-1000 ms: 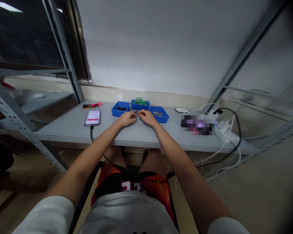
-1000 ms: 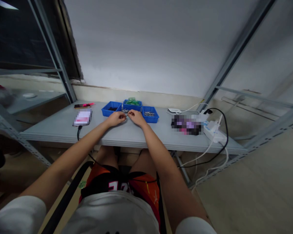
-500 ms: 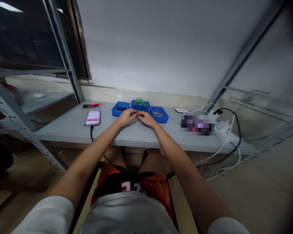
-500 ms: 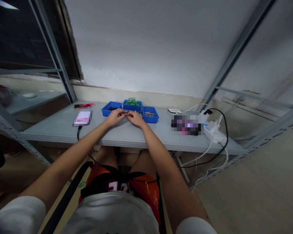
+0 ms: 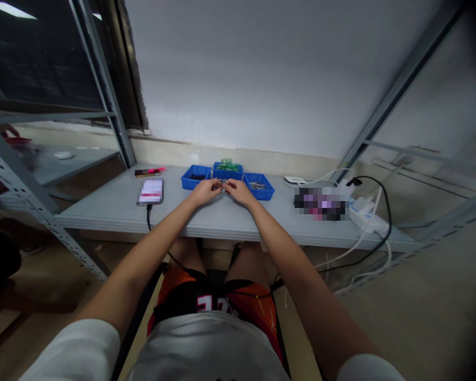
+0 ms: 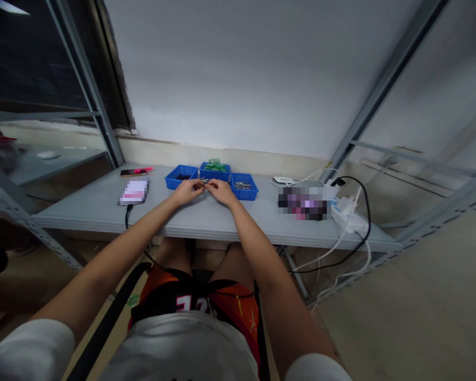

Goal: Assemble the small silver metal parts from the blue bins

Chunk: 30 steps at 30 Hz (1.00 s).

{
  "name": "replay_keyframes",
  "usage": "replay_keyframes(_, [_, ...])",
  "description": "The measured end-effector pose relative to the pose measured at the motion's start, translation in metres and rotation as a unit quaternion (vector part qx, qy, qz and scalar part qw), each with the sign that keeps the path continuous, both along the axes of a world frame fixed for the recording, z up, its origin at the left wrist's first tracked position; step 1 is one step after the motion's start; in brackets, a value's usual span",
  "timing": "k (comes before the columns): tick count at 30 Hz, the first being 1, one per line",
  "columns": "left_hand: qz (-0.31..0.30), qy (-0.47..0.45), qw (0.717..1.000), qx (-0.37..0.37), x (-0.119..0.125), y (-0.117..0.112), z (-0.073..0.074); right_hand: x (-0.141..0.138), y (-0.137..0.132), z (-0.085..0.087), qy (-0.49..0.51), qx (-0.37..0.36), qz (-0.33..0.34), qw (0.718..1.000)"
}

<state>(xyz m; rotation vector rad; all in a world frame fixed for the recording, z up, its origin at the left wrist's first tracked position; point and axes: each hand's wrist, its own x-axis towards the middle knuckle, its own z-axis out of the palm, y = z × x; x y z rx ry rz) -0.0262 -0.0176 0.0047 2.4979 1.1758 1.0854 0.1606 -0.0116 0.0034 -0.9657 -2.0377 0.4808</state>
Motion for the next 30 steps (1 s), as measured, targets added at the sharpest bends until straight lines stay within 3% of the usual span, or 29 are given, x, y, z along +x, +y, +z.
replay_keyframes(30, [-0.014,0.030,0.999,-0.003,0.0005,0.0014,-0.0012,0.0021,0.0069,-0.0052,0.027,-0.013,0.019,0.999])
